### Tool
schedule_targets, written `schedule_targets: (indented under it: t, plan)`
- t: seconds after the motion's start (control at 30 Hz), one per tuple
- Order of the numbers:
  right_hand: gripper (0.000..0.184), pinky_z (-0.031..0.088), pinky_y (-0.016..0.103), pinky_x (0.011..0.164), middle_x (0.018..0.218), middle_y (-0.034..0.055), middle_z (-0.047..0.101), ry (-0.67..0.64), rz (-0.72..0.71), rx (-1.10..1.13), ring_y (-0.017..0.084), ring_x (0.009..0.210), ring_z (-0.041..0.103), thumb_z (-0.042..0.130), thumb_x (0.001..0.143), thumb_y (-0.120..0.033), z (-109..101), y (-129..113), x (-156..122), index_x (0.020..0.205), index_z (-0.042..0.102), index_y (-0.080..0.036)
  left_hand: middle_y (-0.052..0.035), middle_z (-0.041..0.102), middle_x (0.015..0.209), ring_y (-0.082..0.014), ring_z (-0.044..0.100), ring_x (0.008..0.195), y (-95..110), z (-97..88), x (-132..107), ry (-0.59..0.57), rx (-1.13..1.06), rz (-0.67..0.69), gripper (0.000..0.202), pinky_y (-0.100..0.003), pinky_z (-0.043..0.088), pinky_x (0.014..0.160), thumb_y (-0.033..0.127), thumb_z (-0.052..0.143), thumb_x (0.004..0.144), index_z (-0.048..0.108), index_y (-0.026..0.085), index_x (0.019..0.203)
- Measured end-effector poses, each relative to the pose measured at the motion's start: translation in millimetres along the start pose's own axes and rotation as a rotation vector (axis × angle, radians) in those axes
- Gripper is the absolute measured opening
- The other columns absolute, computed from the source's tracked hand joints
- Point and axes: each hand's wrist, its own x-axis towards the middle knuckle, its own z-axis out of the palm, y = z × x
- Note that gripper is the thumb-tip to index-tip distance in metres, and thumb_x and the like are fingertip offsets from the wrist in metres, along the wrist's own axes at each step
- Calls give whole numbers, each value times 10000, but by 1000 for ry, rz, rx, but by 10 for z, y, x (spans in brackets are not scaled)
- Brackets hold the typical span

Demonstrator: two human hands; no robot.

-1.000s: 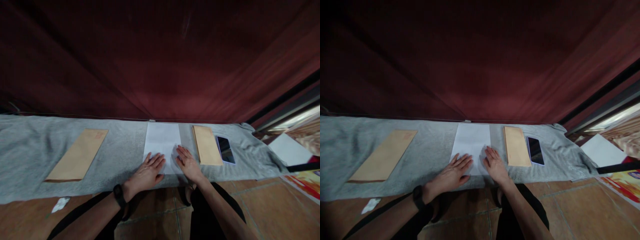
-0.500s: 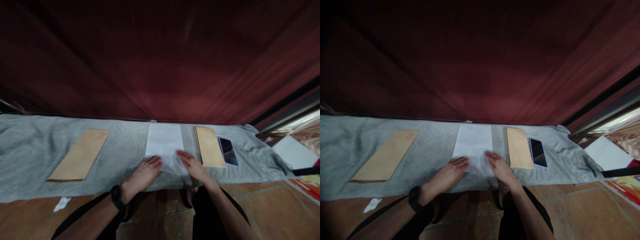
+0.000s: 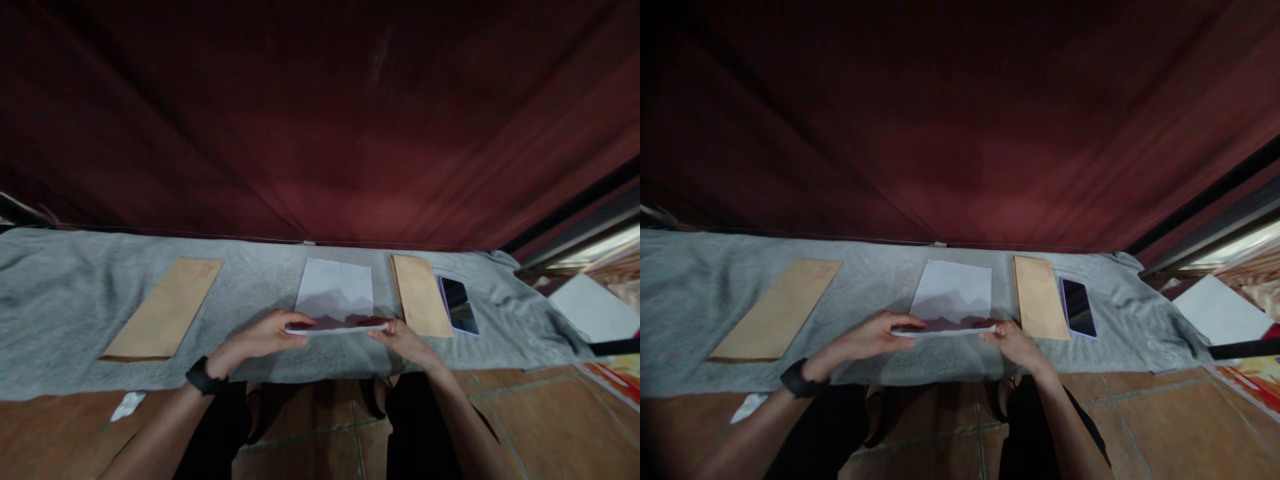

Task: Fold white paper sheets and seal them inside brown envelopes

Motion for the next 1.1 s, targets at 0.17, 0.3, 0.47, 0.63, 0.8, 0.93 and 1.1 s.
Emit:
schedule_targets:
  t: [0.17,0.3,0.47,0.63,0.8,0.93,1.1]
  plan:
    - [441,394,263,564,586,-26,562,-18,69,83,131,575,481,618,839,-580,-55,6,5,629,630,-192,-48,756,977,-226,657,861,-188,-82,83,11,-207,-101,387,-318,506,780,484,661,814,747,160,1007]
    - [437,451,279,622,674,0,636,87,70,199,158,646,548,587,825,-606,-14,-42,91,741,683,-187,-40,726,859,-197,616,787,-247,20,248,233,-344,-121,384,-294,477,726,514,670,766,720,149,871]
    - [390,463,266,584,631,-15,609,234,96,157,160,622,559,553,829,-563,58,41,231,721,665,-205,-6,627,698,-153,539,652,-271,108,436,471,-375,-188,405,-243,395,578,573,672,713,653,170,748]
    - [368,396,251,539,545,-33,535,340,100,-31,149,544,537,503,866,-500,85,37,313,648,600,-221,31,499,579,-129,450,565,-398,133,619,594,-225,-221,388,-238,316,525,564,621,721,540,199,616]
    - [319,339,244,539,592,-15,593,383,160,-222,147,553,550,483,906,-416,106,-1,382,689,626,-231,20,529,571,-147,490,575,-404,116,731,657,118,-299,334,-254,315,554,457,565,817,536,210,595]
    - [307,342,247,574,659,15,662,398,183,-366,163,630,604,500,928,-377,118,-19,425,709,655,-227,-9,617,627,-165,555,607,-277,97,757,617,293,-407,305,-263,298,555,418,551,877,597,208,661]
    - [291,366,251,595,732,51,727,407,217,-456,187,708,672,512,953,-360,134,-55,444,791,712,-225,-61,699,745,-209,628,697,-165,93,776,585,452,-490,283,-281,312,578,408,535,915,669,208,766]
